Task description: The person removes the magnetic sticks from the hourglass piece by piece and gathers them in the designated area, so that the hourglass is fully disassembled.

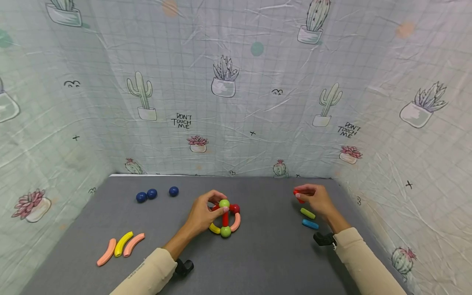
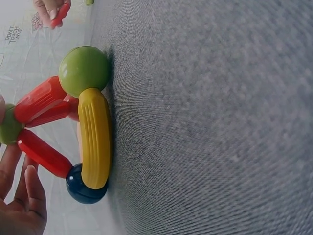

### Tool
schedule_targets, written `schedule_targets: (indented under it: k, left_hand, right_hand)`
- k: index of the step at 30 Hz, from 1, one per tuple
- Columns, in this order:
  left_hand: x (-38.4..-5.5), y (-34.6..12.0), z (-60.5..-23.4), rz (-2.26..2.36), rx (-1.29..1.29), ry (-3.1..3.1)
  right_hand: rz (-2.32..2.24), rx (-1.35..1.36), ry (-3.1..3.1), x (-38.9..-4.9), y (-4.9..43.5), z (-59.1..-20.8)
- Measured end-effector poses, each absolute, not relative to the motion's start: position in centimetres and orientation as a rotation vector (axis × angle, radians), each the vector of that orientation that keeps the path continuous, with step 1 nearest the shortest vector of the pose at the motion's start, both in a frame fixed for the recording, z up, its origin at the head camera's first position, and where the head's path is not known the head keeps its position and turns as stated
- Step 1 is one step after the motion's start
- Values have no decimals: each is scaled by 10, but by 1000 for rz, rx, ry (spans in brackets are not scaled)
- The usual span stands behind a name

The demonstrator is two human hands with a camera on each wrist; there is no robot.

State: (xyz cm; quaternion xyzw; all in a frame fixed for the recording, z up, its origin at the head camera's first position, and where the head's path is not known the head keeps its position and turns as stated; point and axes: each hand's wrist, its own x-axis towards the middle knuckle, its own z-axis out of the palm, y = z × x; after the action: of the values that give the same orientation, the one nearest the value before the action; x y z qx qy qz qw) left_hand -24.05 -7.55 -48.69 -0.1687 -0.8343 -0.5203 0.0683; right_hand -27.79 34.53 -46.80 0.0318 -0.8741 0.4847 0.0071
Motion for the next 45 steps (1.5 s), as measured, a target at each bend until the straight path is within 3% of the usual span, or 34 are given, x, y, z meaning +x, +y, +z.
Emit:
schedule_targets:
  k: [15, 24, 31, 45]
  left_hand:
    - [-236, -69, -480, -1202, -523, -2592]
    - [-235, -67, -476, -964, -640, -2641]
    - [-236, -75, -462, -805, -820, -2716]
    - [-239, -77, -457, -664, -905, -2762]
  right_hand:
    - [1277, -3, -2879, -271, 370, -486]
    - [1108, 17, -2829, -274, 360, -491]
    - [1154, 157, -2735, -270, 312, -480]
    - [1768, 820, -2704, -250, 177, -473]
